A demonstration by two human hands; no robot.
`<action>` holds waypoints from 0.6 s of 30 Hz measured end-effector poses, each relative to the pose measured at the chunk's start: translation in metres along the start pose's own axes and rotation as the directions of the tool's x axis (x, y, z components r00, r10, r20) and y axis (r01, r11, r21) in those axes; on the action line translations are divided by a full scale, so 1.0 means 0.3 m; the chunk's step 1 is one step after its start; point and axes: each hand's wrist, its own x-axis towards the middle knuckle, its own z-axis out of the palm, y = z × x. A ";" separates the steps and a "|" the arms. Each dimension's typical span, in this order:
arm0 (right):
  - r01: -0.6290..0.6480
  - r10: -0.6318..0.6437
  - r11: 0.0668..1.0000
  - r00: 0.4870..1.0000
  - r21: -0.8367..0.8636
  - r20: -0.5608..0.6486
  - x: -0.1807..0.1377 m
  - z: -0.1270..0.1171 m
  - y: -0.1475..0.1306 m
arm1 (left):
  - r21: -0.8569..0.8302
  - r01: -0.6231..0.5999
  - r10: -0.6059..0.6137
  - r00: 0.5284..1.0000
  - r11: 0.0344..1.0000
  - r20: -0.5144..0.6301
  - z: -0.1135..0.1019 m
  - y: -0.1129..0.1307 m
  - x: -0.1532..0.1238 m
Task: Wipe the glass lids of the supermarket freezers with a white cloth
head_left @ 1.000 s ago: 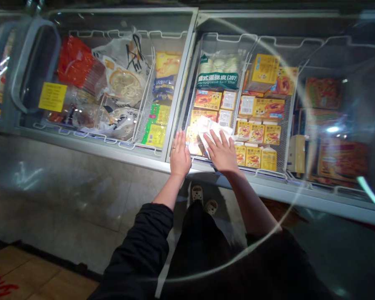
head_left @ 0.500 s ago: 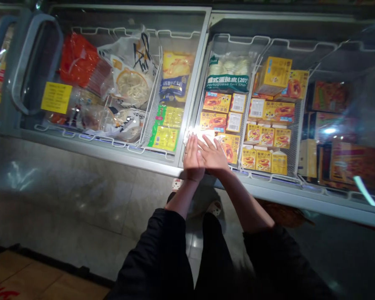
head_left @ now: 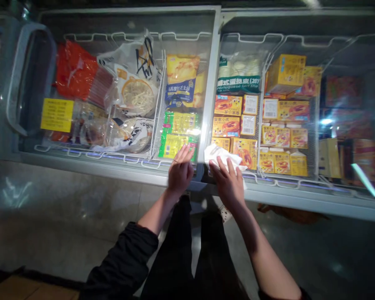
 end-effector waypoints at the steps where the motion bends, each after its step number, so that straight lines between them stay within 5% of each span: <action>1: 0.009 -0.009 1.000 1.000 0.007 -0.009 0.022 0.001 -0.028 | 0.021 0.005 -0.005 1.000 1.000 0.010 -0.004 -0.011 -0.004; 8: -0.015 0.014 1.000 0.999 -0.020 -0.046 0.148 -0.036 -0.002 | 0.109 -0.065 0.057 0.995 0.992 0.081 0.031 -0.004 -0.001; 14: -0.295 0.303 0.953 0.935 0.070 -0.182 -0.007 -0.003 -0.014 | 0.095 -0.159 0.150 0.984 0.983 0.098 0.044 -0.006 0.009; 16: -0.298 0.321 0.945 0.926 0.136 -0.199 -0.069 0.042 -0.083 | 0.091 -0.134 0.126 0.988 0.987 0.091 0.048 -0.007 0.010; 18: -0.157 0.185 0.974 0.967 0.161 -0.175 -0.114 0.091 -0.160 | 0.082 -0.103 0.096 0.992 0.991 0.085 0.053 -0.013 0.011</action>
